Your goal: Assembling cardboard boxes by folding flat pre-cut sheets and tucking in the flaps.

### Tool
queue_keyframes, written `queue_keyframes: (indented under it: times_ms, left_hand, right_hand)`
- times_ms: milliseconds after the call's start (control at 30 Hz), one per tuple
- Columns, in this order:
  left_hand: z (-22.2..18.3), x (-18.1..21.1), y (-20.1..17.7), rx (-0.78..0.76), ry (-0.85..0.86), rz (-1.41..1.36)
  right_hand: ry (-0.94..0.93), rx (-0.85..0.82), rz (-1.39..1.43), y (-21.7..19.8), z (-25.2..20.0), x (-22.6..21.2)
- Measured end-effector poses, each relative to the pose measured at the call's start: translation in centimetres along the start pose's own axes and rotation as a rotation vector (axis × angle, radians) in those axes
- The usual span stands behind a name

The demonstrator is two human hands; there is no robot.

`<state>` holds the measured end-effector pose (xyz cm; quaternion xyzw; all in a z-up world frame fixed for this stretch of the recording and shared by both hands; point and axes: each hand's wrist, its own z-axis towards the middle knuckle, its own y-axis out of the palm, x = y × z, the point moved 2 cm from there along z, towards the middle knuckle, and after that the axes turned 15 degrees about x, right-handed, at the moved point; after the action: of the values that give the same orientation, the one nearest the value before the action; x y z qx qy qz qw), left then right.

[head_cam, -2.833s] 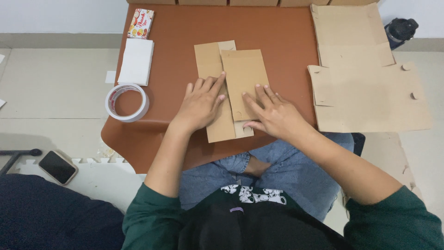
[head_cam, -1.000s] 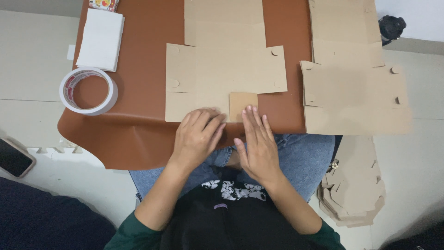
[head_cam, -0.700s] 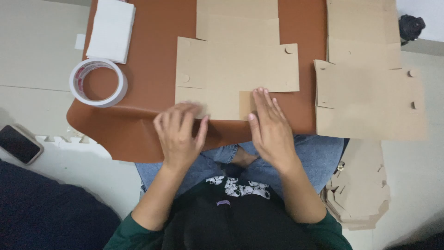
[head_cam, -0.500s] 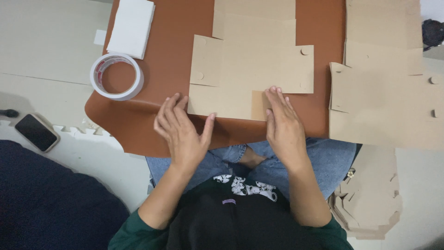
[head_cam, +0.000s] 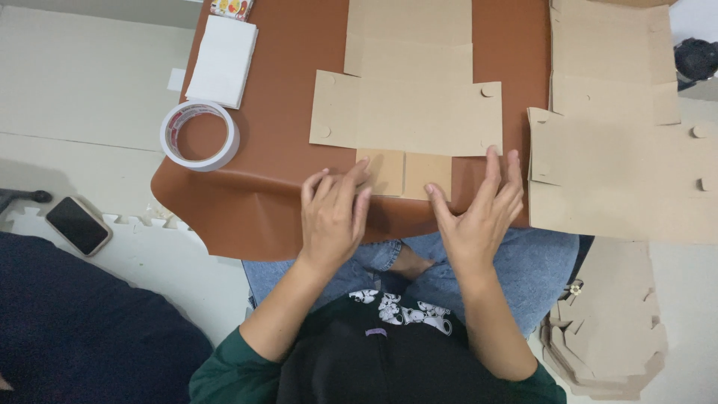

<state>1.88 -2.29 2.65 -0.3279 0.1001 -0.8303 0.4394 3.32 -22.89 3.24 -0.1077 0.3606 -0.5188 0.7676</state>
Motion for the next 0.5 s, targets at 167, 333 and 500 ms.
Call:
queue_keyframes:
  times_ms: [167, 333, 500]
  left_hand:
    - [1.2, -1.1, 0.9, 0.056, -0.142, 0.235]
    - [1.6, -1.8, 1.2, -0.085, -0.283, 0.246]
    - [1.7, -1.6, 1.8, -0.036, -0.123, -0.006]
  right_hand:
    - [0.146, -0.146, 0.114, -0.2, 0.7, 0.2]
    - [0.122, -0.114, 0.274, 0.7, 0.5, 0.8]
    - [-0.037, -0.179, 0.414, 1.0, 0.8, 0.1]
